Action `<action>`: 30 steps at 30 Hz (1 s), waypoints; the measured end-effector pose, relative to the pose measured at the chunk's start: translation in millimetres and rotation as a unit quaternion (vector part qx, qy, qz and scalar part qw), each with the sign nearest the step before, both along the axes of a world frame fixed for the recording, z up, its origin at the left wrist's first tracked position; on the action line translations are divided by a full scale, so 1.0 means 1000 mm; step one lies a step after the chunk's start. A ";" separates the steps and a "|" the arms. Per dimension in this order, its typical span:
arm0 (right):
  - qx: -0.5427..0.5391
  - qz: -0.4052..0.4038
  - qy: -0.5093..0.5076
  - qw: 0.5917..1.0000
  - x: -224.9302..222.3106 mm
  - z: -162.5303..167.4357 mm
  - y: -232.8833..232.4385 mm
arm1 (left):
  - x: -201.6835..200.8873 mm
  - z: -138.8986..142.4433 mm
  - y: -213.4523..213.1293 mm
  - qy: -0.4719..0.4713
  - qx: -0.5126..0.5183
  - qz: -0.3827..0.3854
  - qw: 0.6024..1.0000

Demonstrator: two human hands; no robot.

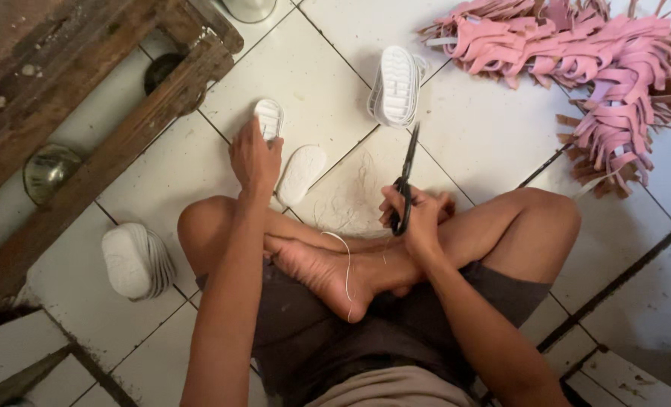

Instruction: The person sits cross-legged on the floor holding a white foam shoe sole in one hand and scissors in the other, trimming excess material from the sole's edge. They place the finished sole on the floor, pick up another sole, and repeat the trimming, occasionally reaching for new soles from a nearby stack.

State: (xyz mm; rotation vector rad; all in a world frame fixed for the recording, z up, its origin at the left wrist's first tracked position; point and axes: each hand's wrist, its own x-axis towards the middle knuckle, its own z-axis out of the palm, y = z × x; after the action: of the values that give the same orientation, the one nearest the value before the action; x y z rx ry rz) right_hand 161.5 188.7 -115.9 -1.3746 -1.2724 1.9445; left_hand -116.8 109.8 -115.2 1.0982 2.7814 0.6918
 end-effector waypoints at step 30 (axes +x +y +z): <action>0.403 0.274 -0.144 0.861 0.092 0.131 -0.053 | 0.125 0.125 -0.097 -0.555 0.554 -0.114 0.610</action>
State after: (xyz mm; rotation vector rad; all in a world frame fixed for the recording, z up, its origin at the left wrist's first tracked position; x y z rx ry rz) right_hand 253.7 135.7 14.6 -0.9140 -2.4606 1.1875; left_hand 7.8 12.7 9.6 0.5599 0.9502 2.1563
